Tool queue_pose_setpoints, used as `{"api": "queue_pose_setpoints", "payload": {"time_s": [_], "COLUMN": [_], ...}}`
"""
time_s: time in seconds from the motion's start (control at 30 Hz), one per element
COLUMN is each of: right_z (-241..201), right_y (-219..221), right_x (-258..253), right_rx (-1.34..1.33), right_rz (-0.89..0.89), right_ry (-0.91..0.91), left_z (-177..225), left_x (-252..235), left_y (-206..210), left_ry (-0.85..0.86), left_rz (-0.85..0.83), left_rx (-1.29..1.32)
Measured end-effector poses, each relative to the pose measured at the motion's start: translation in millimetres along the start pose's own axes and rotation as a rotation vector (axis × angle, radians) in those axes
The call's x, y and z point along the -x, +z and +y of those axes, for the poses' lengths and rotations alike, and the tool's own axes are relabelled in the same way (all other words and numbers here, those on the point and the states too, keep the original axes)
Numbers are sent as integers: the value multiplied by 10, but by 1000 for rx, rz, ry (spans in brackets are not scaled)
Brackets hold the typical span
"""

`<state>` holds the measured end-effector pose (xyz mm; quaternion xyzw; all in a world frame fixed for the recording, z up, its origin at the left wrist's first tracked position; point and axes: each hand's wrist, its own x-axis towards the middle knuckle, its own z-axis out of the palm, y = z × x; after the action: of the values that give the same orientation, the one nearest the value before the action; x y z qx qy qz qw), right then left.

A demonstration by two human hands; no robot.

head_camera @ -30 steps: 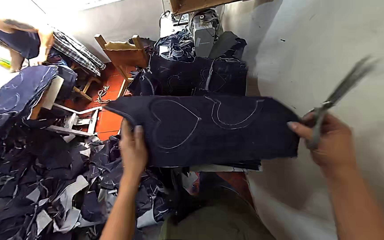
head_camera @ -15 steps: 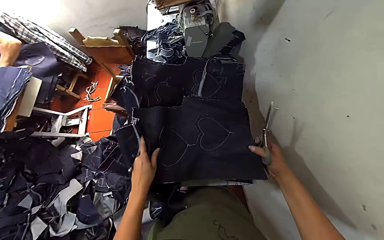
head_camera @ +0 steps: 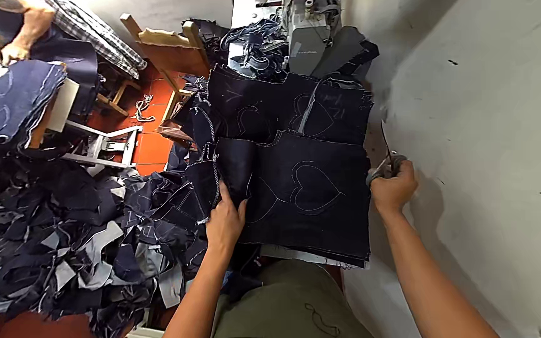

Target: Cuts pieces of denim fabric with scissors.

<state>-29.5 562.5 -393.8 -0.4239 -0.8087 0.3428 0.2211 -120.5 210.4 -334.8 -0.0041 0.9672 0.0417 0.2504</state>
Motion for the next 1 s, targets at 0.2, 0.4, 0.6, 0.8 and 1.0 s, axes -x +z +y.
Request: {"api": "queue_pose_setpoints", "payload": {"time_s": [0.2,0.4,0.6,0.8,1.0], "right_z": [-576,-552,-582,-570,-505], "right_y": [709,969,967,1001,910], "right_x": [733,685,746,707,607], "right_rx": [66,45,153,57,-92], "right_rz": [-526,-547,-597,-595,-598], "right_ry": [-304,-138,-138,-150,-288], "left_z": [159,-1167,-2273,-1254,-1871], "left_x": [113,549,148,585,875], "left_y": [-432,-851,1508,2310,1844], "left_ry": [-24,331,4,-158,-23], "left_rz": [-262,142,-597,-99,-93], "left_rx": [81,502,254,1167,1221]}}
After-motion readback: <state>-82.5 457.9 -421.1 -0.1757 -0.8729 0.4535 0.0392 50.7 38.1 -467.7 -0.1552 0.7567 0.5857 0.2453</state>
